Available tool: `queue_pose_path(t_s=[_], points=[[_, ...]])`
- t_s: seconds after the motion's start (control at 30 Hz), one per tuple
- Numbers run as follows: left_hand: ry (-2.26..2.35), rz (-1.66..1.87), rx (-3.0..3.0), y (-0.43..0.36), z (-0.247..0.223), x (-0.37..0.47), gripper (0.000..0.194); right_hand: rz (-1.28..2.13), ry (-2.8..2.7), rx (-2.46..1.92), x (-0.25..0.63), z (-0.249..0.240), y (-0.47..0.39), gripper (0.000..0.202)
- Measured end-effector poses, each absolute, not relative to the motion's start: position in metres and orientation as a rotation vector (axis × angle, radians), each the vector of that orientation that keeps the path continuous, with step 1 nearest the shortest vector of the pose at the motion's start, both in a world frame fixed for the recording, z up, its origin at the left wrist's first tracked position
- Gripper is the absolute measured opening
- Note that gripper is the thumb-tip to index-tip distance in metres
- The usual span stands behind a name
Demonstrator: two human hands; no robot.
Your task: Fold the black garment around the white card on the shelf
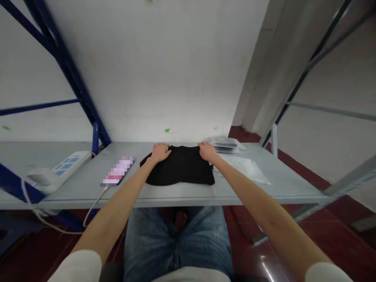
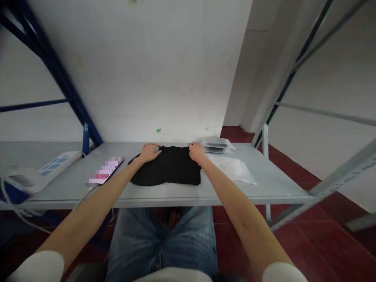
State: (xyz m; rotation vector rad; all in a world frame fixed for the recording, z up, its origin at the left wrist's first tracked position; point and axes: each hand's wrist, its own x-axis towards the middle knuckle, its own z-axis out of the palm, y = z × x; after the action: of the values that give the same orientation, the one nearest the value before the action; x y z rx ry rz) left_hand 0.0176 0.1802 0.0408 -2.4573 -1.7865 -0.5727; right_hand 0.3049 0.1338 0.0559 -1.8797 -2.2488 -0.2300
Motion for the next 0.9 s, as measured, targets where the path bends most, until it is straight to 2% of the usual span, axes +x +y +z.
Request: queue_pose_path(t_s=[0.13,0.27,0.4,0.53,0.63,0.73,0.8,0.9], points=[[-1.727,-0.641,-2.500,0.183,0.042,0.020,0.028,-0.254,-2.241,-1.877,0.305,0.057,0.137,0.037],[-1.702,-0.716,-2.527,0.190,0.048,0.025,0.035,-0.261,-2.203,-1.861,0.309,0.062,0.140,0.030],[-1.713,-0.814,-2.508,0.189,0.063,0.022,0.026,-0.135,-2.064,-1.743,0.319,0.063,0.132,0.021],[-1.540,-1.047,-2.643,0.153,0.079,0.007,0.021,-0.023,-2.015,-1.539,0.333,0.053,0.097,0.018],[-1.367,-0.855,-2.893,0.111,0.081,-0.005,0.018,0.054,-2.084,-1.485,0.340,0.042,0.062,0.026],[-1.310,-0.615,-2.854,0.079,0.076,-0.012,0.033,0.096,-2.097,-1.495,0.339,0.038,0.039,0.034],[-1.330,-0.593,-2.819,0.069,0.074,-0.015,0.037,0.101,-2.067,-1.473,0.334,0.041,0.032,0.033],[-1.472,-0.692,-2.677,0.069,0.075,-0.021,0.032,0.092,-2.009,-1.388,0.320,0.049,0.025,0.030]])
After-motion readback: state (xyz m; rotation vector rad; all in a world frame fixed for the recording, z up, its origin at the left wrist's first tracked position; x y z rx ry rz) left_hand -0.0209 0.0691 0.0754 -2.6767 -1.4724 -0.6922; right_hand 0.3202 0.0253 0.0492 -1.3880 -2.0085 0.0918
